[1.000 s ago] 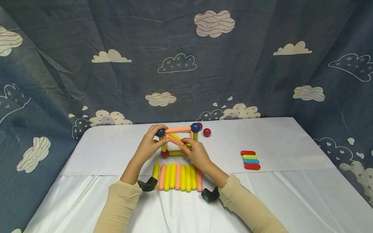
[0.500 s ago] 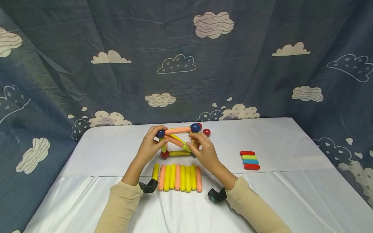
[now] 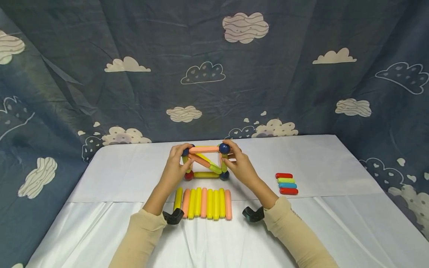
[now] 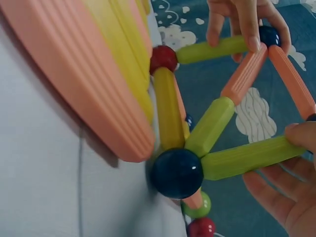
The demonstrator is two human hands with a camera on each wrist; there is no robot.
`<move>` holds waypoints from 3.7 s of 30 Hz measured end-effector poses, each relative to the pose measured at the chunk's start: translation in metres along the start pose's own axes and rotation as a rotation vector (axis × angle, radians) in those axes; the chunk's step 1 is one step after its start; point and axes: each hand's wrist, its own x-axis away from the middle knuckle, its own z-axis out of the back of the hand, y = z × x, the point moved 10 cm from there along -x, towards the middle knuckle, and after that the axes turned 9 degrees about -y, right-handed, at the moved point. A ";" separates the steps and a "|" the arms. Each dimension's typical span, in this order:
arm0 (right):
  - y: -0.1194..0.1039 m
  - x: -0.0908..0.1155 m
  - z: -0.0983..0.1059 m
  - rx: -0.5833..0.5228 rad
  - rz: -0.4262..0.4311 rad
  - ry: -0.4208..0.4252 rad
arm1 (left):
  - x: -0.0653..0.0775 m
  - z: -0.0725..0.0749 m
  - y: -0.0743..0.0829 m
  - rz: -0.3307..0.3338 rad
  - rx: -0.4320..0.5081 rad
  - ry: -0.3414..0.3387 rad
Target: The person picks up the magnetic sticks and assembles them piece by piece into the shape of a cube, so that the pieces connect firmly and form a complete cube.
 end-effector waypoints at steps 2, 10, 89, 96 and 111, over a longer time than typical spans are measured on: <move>-0.003 0.003 0.001 -0.011 0.028 0.018 | -0.003 -0.001 -0.003 0.009 0.004 -0.009; -0.008 0.010 -0.001 0.021 0.046 0.071 | -0.019 -0.005 -0.014 0.022 -0.019 -0.064; 0.033 0.060 -0.010 0.254 -0.250 -0.226 | -0.007 -0.007 0.059 -0.214 0.373 -0.038; 0.025 0.087 -0.047 0.105 -0.264 -0.507 | -0.008 -0.011 0.058 -0.205 0.376 -0.053; 0.015 0.085 -0.054 -0.288 -0.224 -0.497 | -0.006 -0.010 0.057 -0.201 0.368 -0.045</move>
